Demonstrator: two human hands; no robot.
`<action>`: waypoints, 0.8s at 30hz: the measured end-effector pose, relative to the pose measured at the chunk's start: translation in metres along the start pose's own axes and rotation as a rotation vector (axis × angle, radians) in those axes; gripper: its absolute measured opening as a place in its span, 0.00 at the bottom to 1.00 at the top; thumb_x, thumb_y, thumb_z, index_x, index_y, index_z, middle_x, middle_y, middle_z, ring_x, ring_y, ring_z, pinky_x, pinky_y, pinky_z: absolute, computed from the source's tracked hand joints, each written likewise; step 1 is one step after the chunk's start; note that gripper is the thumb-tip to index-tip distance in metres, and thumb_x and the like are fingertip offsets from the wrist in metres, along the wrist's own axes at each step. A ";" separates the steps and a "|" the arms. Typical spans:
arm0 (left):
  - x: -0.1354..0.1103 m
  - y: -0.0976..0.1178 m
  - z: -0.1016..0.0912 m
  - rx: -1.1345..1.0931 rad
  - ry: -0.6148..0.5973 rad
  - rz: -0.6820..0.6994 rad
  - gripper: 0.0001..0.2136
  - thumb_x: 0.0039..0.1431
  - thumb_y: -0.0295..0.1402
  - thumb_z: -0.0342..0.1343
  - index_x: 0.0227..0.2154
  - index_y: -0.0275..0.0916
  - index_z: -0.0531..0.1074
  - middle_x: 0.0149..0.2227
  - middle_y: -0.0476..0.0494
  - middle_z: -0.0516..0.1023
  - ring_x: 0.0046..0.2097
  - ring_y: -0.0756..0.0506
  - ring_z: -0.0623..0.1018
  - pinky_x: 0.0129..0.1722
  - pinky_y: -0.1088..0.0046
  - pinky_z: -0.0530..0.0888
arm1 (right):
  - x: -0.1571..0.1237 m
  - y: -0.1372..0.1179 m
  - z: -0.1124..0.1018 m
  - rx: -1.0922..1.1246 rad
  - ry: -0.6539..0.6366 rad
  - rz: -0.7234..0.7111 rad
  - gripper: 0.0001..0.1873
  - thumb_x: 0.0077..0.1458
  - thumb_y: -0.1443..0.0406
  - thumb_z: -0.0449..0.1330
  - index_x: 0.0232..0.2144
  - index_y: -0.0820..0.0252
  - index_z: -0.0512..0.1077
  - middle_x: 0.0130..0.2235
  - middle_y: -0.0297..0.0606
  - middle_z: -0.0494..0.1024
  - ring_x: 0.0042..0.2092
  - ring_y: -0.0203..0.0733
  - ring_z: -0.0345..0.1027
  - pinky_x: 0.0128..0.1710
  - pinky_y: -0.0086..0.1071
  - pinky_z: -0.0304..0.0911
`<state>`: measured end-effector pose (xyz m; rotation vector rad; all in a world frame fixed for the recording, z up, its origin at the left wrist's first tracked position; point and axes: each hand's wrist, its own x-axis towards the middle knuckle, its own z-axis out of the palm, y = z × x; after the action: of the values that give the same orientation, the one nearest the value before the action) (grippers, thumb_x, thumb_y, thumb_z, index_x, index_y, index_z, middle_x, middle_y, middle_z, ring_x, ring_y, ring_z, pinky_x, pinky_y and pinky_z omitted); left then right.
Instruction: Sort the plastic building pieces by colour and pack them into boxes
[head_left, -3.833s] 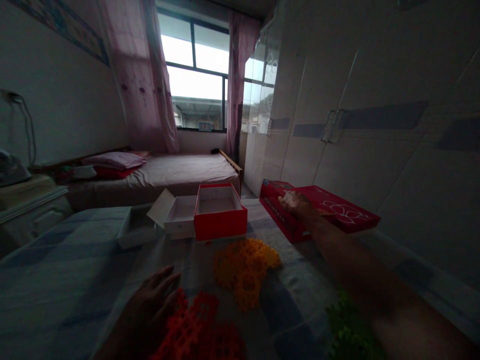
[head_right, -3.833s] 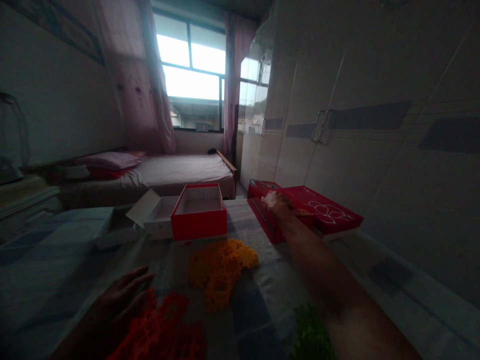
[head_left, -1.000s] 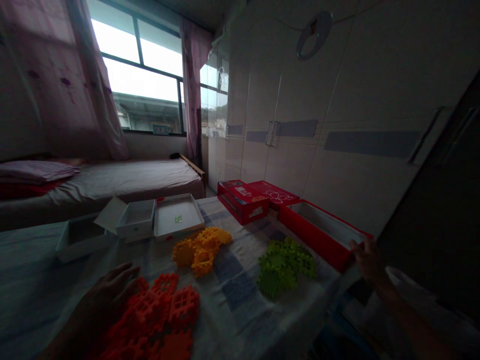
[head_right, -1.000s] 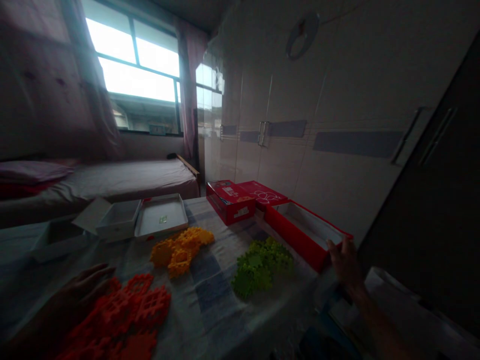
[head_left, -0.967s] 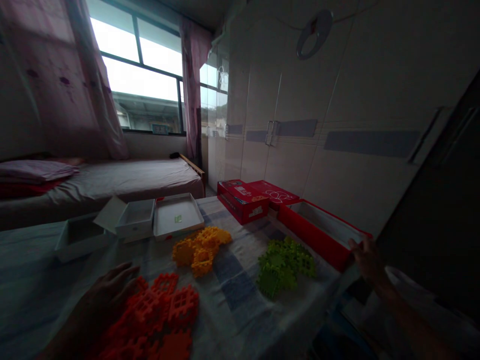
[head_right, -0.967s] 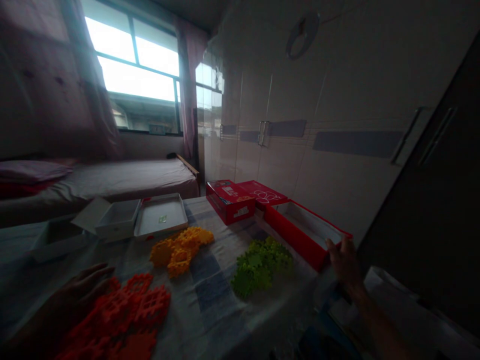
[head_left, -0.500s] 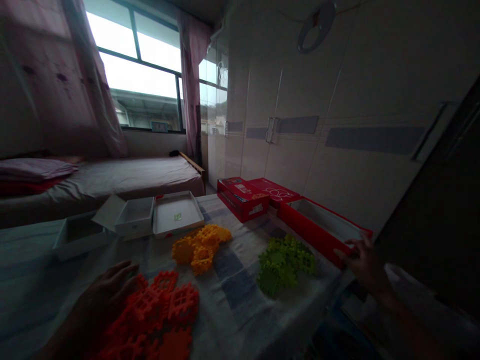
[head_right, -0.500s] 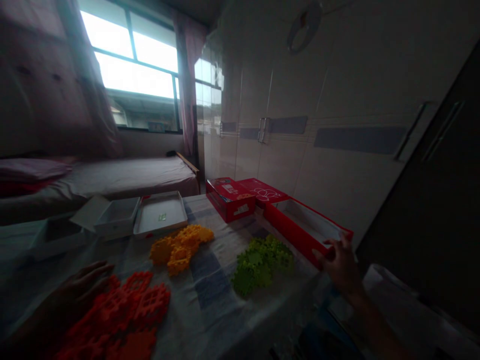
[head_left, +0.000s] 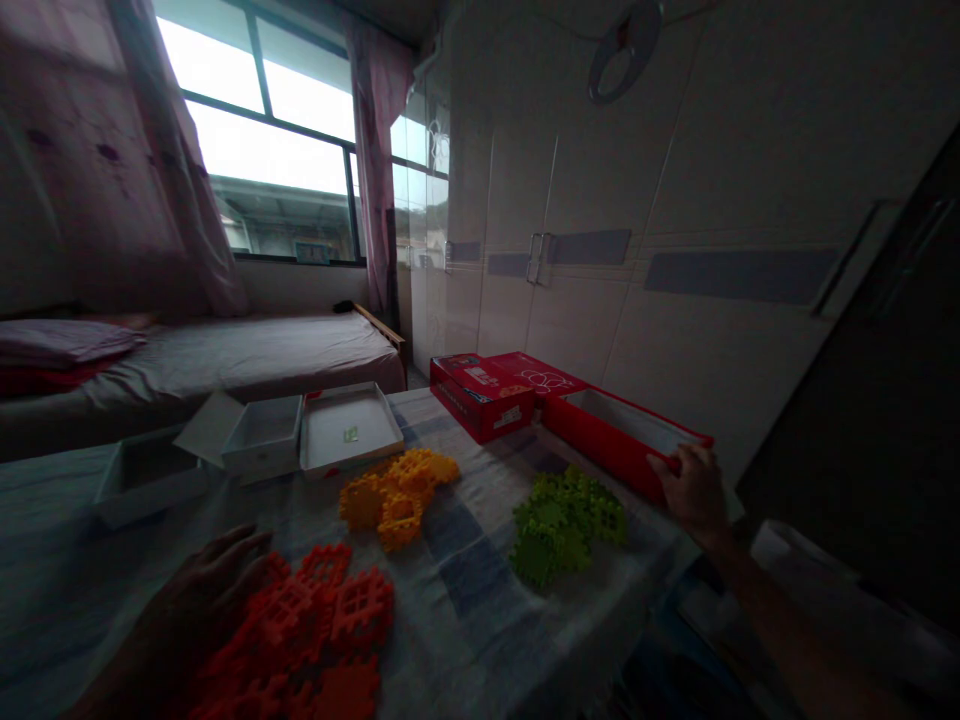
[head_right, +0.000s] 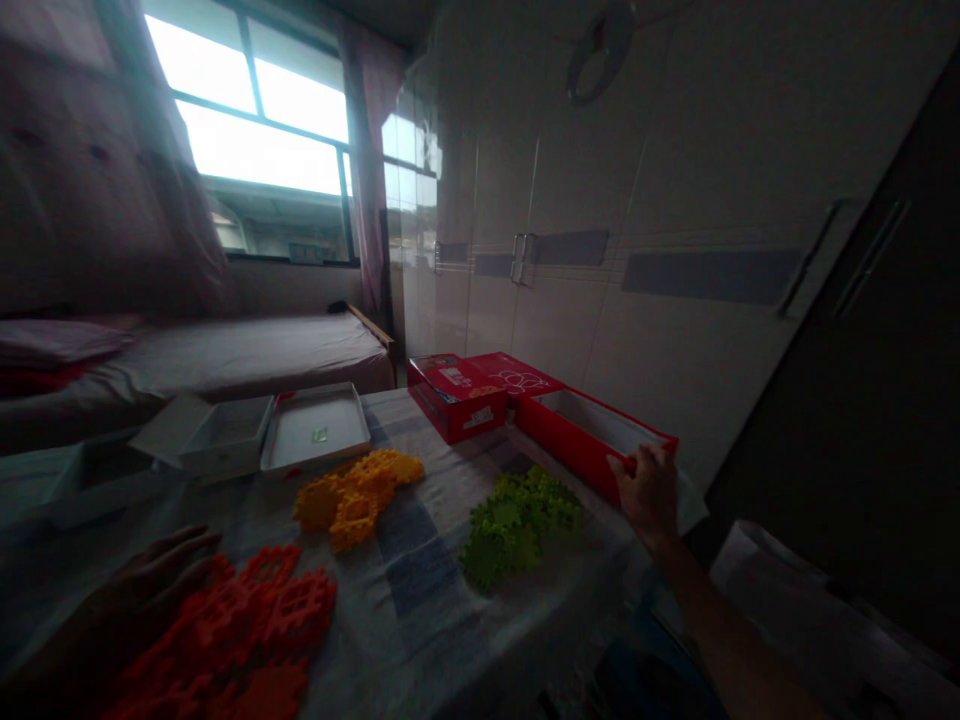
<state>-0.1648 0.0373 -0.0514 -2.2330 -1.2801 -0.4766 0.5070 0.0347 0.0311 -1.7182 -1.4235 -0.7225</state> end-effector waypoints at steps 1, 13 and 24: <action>0.001 0.000 0.000 0.016 0.027 0.041 0.17 0.55 0.25 0.44 0.35 0.45 0.78 0.44 0.48 0.78 0.50 0.46 0.73 0.47 0.75 0.71 | -0.001 -0.002 0.004 -0.006 0.003 0.002 0.21 0.53 0.47 0.46 0.23 0.57 0.61 0.32 0.47 0.67 0.41 0.50 0.61 0.45 0.44 0.60; -0.002 -0.004 0.000 0.052 -0.002 0.133 0.18 0.59 0.25 0.41 0.38 0.40 0.78 0.47 0.39 0.76 0.52 0.41 0.71 0.47 0.70 0.71 | -0.025 -0.057 -0.023 0.047 -0.063 -0.201 0.25 0.55 0.51 0.51 0.48 0.62 0.62 0.54 0.53 0.63 0.58 0.54 0.54 0.54 0.49 0.53; 0.002 0.001 -0.011 0.003 -0.096 0.044 0.17 0.57 0.24 0.44 0.38 0.42 0.77 0.47 0.43 0.76 0.54 0.43 0.70 0.50 0.69 0.71 | -0.056 -0.080 0.000 0.173 -0.663 -0.116 0.39 0.50 0.44 0.52 0.60 0.56 0.54 0.60 0.48 0.57 0.62 0.58 0.48 0.56 0.54 0.51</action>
<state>-0.1633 0.0316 -0.0424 -2.3010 -1.2757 -0.3553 0.4175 0.0110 0.0020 -1.8287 -1.9727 -0.0612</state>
